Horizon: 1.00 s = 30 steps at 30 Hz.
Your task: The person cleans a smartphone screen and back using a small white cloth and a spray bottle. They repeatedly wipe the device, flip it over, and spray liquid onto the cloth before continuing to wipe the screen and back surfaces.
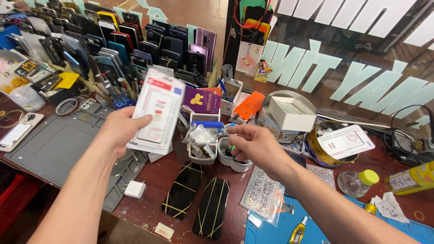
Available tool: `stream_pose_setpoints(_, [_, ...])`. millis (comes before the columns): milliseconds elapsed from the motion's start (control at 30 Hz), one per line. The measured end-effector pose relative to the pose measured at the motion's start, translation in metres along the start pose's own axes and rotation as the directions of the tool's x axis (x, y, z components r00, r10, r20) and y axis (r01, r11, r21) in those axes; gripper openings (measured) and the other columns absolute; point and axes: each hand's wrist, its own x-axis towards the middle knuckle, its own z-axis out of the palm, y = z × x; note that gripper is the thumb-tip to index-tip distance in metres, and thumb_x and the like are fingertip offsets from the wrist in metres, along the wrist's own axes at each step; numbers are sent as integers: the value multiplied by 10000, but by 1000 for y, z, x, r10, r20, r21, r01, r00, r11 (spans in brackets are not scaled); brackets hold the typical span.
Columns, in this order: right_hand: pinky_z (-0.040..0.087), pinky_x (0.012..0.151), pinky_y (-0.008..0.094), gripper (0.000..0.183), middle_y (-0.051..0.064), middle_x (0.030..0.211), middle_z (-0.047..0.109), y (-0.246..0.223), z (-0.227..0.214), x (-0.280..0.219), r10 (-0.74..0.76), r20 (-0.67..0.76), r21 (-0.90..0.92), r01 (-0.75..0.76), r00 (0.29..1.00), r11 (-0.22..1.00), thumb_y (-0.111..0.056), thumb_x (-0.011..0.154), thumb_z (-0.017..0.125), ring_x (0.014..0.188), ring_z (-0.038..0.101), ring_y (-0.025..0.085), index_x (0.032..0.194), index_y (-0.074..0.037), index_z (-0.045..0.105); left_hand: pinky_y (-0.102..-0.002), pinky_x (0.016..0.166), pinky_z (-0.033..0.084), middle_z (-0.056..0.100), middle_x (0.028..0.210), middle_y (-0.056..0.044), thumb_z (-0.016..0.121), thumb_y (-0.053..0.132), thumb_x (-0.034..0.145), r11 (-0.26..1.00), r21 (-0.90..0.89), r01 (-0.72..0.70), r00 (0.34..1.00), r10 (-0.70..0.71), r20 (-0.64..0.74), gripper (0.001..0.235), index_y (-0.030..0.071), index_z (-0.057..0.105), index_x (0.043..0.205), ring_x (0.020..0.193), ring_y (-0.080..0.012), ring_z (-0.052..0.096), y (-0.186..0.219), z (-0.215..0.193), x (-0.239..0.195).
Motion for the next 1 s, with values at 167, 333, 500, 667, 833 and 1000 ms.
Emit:
stream_pose_setpoints(167, [548,697,275,290,24,1010,770,-3,-26,-16,-188,21,443,159,982,882,-203,934,689,817,670,93,1178,-45,687,-339,792,635,788,1057,-115,715,59,867,999,-33,-19,829,34,558,325,-16,717,1183,881,-177,760,17,102,-53])
stream_pose_setpoints(333, [531,676,299,222,40,953,755,14,-80,-55,-97,-75,408,120,992,905,-192,927,719,785,627,133,1097,-51,744,-330,704,628,776,975,-96,711,153,913,973,-181,-144,774,225,592,255,-5,703,1113,811,-155,746,25,208,-89])
stream_pose_setpoints(500, [516,746,265,288,-22,1015,748,19,-149,-104,-124,-281,203,185,952,962,-172,888,741,887,651,76,1168,-111,710,-324,594,600,766,889,-92,676,221,938,969,-196,-149,765,239,598,267,-2,727,1077,699,-157,722,30,299,-125])
stream_pose_setpoints(667, [568,676,271,217,3,847,775,27,-223,-137,-373,-278,-175,335,885,926,-201,896,728,765,681,68,1011,-31,800,-316,628,595,781,809,-61,712,228,905,839,266,-474,758,235,608,222,27,788,959,699,-113,721,18,365,-156])
stream_pose_setpoints(833, [540,618,263,213,9,768,732,64,-247,-152,-407,-265,-291,330,874,898,-225,923,701,696,626,56,914,-19,752,-375,697,570,762,804,-114,622,293,964,614,294,-732,646,489,586,276,54,759,967,759,-199,721,-6,410,-186])
stream_pose_setpoints(1000, [531,592,266,215,8,747,723,93,-267,-160,-364,-245,-273,296,898,915,-232,909,703,676,615,55,881,-24,748,-443,705,562,728,814,-204,634,304,939,517,412,-750,647,446,619,282,42,738,927,789,-353,730,-11,427,-210])
